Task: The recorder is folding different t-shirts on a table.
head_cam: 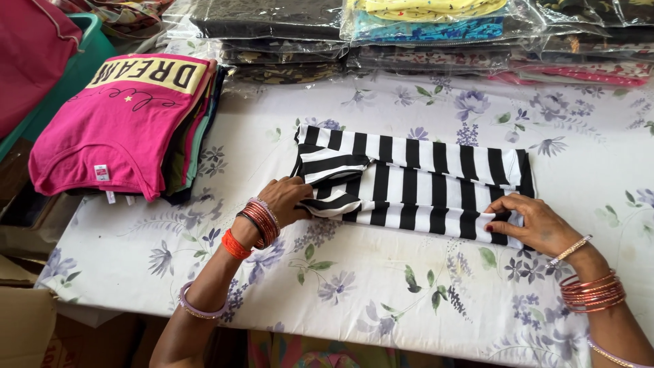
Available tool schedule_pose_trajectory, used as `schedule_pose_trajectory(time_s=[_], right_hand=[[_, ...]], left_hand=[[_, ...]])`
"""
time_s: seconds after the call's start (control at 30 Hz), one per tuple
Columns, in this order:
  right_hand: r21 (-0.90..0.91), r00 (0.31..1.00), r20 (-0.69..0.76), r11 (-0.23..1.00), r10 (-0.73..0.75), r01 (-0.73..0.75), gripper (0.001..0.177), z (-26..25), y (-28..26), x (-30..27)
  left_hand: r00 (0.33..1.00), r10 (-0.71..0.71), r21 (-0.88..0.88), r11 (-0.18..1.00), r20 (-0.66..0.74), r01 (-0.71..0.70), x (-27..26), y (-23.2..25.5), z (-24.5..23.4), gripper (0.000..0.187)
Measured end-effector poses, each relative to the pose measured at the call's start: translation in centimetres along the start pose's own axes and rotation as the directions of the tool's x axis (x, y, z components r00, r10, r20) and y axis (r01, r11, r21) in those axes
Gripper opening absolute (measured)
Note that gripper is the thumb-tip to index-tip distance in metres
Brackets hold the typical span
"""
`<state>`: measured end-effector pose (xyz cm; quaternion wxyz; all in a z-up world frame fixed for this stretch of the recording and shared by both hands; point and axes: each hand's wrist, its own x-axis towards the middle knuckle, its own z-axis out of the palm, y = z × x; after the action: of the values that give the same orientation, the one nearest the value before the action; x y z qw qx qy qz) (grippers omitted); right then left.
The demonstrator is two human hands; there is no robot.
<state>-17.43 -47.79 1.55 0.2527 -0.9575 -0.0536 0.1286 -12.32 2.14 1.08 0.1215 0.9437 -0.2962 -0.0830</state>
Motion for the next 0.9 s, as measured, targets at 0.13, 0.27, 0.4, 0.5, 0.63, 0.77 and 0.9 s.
schedule_pose_trajectory(time_s=[0.13,0.27,0.4,0.5,0.63,0.77,0.9], right_hand=[[-0.093,0.997,-0.046,0.994,-0.067,0.063,0.037,0.1,1.2,-0.2],[-0.035,0.995,-0.084,0.998,-0.047,0.044,0.033,0.1,2.0,-0.1],[0.083,0.988,-0.154,0.996,-0.001,0.014,0.031,0.2,2.2,0.0],[0.151,0.985,-0.17,0.987,-0.035,0.062,0.028,0.6,3.0,0.3],[0.167,0.986,-0.162,0.984,-0.028,0.056,0.024,0.6,2.5,0.2],[0.18,0.983,-0.162,0.977,-0.084,0.113,0.022,0.7,3.4,0.4],[0.176,0.981,-0.163,0.976,-0.102,0.13,0.022,0.5,3.2,0.3]], left_hand=[[0.998,-0.003,-0.208,0.978,-0.067,-0.011,-0.8,0.1,-1.6,0.033],[0.996,-0.091,-0.394,0.916,-0.014,0.078,-0.5,1.0,-3.5,0.03],[0.988,-0.118,-0.607,0.794,-0.097,0.036,1.1,-0.1,-2.6,0.026],[0.984,-0.086,-0.79,0.609,-0.154,-0.07,2.1,-1.5,-0.9,0.021],[0.987,-0.096,-0.922,0.378,-0.126,-0.081,2.5,-2.6,0.4,0.015],[0.975,-0.087,-0.93,0.327,-0.204,-0.166,2.1,-2.4,0.1,0.015],[0.956,-0.096,-0.917,0.322,-0.278,-0.235,2.7,-2.1,-0.5,0.018]])
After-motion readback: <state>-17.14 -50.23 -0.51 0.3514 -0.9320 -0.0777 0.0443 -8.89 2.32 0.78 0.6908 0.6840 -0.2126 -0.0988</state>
